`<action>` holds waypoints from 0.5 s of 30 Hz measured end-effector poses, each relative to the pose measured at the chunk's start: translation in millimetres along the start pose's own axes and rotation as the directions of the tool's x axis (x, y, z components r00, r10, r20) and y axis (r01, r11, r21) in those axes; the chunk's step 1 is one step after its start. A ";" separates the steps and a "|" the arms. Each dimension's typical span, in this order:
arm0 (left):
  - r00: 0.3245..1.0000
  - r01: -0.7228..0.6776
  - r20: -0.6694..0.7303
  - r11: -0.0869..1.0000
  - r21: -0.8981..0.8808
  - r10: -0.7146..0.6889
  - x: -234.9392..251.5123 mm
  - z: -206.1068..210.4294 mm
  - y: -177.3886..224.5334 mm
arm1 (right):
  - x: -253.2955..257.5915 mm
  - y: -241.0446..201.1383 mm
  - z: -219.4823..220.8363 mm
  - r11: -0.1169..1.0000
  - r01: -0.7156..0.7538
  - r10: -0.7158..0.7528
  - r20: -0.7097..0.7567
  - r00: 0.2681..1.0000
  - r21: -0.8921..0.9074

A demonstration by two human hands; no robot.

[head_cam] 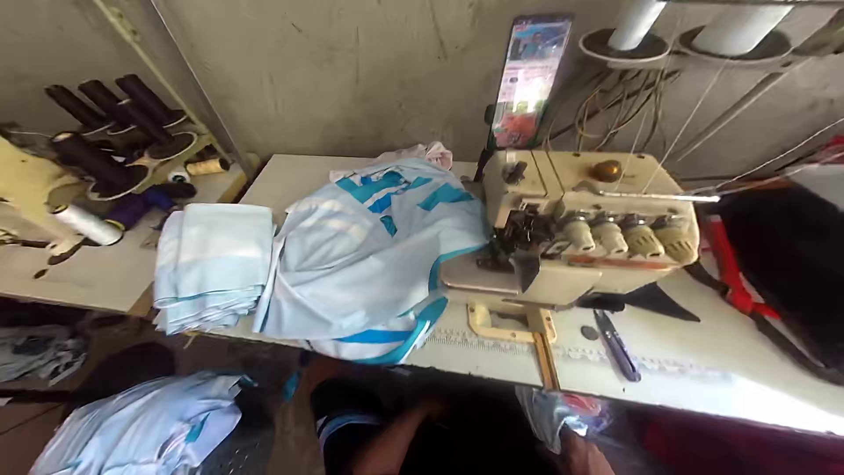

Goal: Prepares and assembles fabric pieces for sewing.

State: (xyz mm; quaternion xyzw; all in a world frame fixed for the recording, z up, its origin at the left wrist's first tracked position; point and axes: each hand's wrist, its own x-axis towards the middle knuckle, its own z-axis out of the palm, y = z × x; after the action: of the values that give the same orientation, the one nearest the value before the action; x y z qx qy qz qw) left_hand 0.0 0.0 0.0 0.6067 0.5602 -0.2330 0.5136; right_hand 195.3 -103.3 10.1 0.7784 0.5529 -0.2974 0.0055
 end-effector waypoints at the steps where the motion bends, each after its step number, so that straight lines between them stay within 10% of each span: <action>1: 0.963 -0.270 -0.031 0.961 -0.056 0.269 49.2 1.9 -52.1 | -0.6 -4.7 -2.5 1.000 0.028 -0.028 0.012 1.000 0.012; 3: 0.881 -0.470 -0.154 0.868 -0.158 0.448 108.4 5.2 -107.6 | 1.8 -6.3 -5.9 0.997 0.073 -0.074 0.046 0.996 0.024; 7: 0.795 -0.579 -0.344 0.794 -0.187 0.499 50.8 -7.2 -111.0 | -18.4 -23.1 -50.9 0.975 0.220 -0.212 0.229 0.950 -0.012; 12: 0.062 -0.998 -0.565 0.064 -0.017 0.823 -58.3 -4.8 -78.9 | -59.1 -60.7 -100.5 0.664 0.731 -0.747 0.153 0.647 0.155; 15: -0.114 -0.993 -0.401 -0.095 0.067 0.909 -92.5 -7.8 -44.0 | -65.5 -87.9 -110.3 0.410 0.881 -0.912 0.076 0.404 0.235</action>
State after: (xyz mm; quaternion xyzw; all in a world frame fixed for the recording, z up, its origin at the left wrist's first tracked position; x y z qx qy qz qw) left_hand -67.1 -40.7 66.3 0.7751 0.0372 0.3933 0.4931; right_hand 155.9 -88.1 159.8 0.3240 0.8555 -0.3693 -0.1635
